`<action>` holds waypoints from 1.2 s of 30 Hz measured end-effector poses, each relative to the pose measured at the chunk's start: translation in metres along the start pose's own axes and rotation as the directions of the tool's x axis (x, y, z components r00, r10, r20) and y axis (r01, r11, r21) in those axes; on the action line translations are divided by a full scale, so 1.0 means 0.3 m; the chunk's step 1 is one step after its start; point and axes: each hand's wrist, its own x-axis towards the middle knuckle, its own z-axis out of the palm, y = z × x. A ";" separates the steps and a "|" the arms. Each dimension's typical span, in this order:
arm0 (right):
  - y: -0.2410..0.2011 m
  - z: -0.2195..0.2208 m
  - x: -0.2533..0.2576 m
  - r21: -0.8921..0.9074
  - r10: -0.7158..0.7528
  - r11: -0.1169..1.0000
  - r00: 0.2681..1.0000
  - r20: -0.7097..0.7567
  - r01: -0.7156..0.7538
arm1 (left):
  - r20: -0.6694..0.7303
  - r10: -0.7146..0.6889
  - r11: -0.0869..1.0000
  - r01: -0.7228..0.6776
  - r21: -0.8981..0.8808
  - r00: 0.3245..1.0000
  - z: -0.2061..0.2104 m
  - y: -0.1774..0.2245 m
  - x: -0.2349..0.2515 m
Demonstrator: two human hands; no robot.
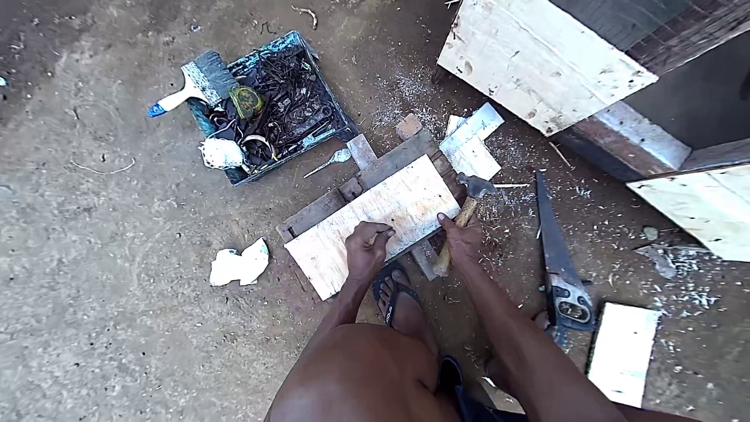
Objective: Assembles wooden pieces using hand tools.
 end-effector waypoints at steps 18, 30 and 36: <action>0.068 -0.435 -0.310 -0.250 -0.101 0.953 0.955 0.278 0.173 | 0.037 0.185 0.981 -0.186 0.050 0.982 0.194 -0.154 0.015; -0.153 -0.373 -0.333 -0.103 -0.386 0.882 0.831 0.400 0.460 | -0.118 0.111 0.988 -0.096 0.124 0.987 0.230 -0.154 0.018; -0.179 -0.313 -0.321 -0.115 -0.661 0.649 0.633 0.402 0.752 | -0.119 0.129 0.983 -0.112 0.143 0.984 0.237 -0.161 0.023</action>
